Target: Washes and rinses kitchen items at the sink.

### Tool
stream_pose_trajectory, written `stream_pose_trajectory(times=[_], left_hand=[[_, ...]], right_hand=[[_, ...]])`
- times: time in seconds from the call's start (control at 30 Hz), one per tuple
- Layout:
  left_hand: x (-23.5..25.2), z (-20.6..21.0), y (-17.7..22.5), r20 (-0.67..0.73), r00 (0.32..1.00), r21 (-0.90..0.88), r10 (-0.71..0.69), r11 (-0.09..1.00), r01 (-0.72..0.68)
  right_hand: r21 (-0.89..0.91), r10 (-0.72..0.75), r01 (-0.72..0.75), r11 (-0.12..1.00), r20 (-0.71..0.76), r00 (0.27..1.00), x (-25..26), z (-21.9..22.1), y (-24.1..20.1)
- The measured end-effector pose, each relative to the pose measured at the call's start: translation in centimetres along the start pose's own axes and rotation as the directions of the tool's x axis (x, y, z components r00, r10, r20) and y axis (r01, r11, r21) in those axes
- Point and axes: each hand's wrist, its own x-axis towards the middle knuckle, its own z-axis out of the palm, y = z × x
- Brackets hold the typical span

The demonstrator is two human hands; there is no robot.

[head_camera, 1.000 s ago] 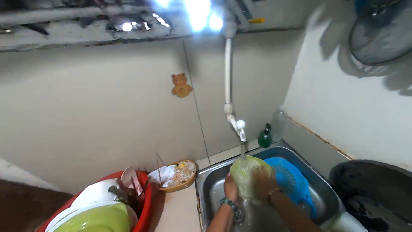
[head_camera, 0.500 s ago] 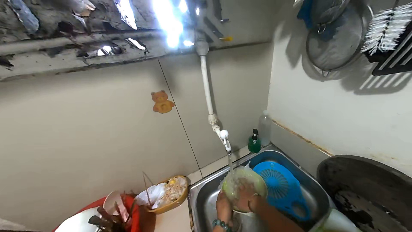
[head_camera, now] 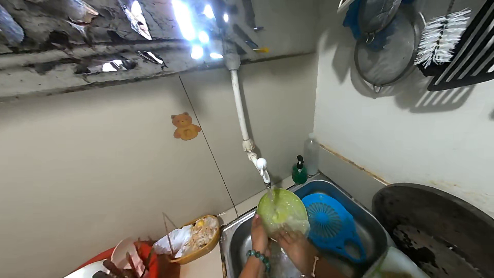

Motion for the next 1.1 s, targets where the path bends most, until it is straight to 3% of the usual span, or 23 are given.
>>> stream_pose_trajectory(times=[0.1, 0.17, 0.23, 0.33, 0.43, 0.57, 0.67, 0.73, 0.83, 0.9, 0.97, 1.03, 1.1], left_hand=[[0.1, 1.6, 0.7, 0.056, 0.998, 0.023, -0.016, 1.000, 0.015], [0.2, 3.0, 1.0, 0.094, 0.995, 0.031, 0.046, 0.998, -0.049], [-0.2, 4.2, 1.4, 0.161, 0.976, 0.148, 0.147, 0.974, -0.171], [-0.2, 4.4, 2.5, 0.247, 0.919, 0.359, 0.307, 0.852, -0.382], [0.9, 3.6, 4.4, 0.321, 0.869, 0.446, 0.377, 0.749, -0.490], [2.7, 2.7, 6.8, 0.242, 0.927, 0.576, 0.285, 0.727, -0.374], [1.0, 4.1, 7.6, 0.336, 0.888, 0.599, 0.315, 0.656, -0.459], [1.4, 4.1, 7.5, 0.357, 0.887, 0.523, 0.294, 0.724, -0.451], [2.1, 4.6, 7.7, 0.230, 0.943, 0.571, 0.240, 0.751, -0.330], [1.4, 5.5, 7.5, 0.299, 0.916, 0.633, 0.267, 0.662, -0.400], [1.4, 5.5, 7.2, 0.421, 0.848, 0.596, 0.321, 0.607, -0.525], [3.0, 4.3, 6.9, 0.426, 0.850, 0.533, 0.310, 0.673, -0.513], [4.3, 2.4, 7.1, 0.370, 0.904, 0.536, 0.213, 0.746, -0.395]], right_hand=[[0.039, 0.024, -0.017, 0.999, -0.202, 0.979, -1.0, -0.3, 0.4], [0.270, 0.192, -0.143, 0.952, -0.164, 0.968, -0.6, -2.5, -0.8], [0.517, 0.319, -0.196, 0.833, -0.159, 0.934, 0.5, -4.5, -1.8], [0.719, 0.353, -0.057, 0.693, -0.269, 0.896, 2.7, -6.4, -1.9], [0.843, 0.324, 0.063, 0.534, -0.272, 0.906, 4.2, -7.8, -1.6], [0.890, 0.327, 0.105, 0.444, -0.270, 0.906, 4.3, -9.0, -2.8], [0.871, 0.336, 0.104, 0.480, -0.292, 0.895, 4.2, -9.5, -2.4], [0.882, 0.344, 0.074, 0.465, -0.257, 0.903, 3.5, -10.0, -2.1], [0.894, 0.345, 0.063, 0.443, -0.234, 0.909, 2.5, -10.1, -1.7], [0.892, 0.350, 0.075, 0.446, -0.251, 0.902, 2.3, -10.0, -1.2], [0.897, 0.371, 0.089, 0.433, -0.267, 0.890, 2.3, -10.1, -1.1], [0.919, 0.400, 0.083, 0.386, -0.248, 0.882, 1.9, -10.4, -1.3], [0.942, 0.429, 0.102, 0.319, -0.240, 0.871, 1.3, -10.9, -1.5]])
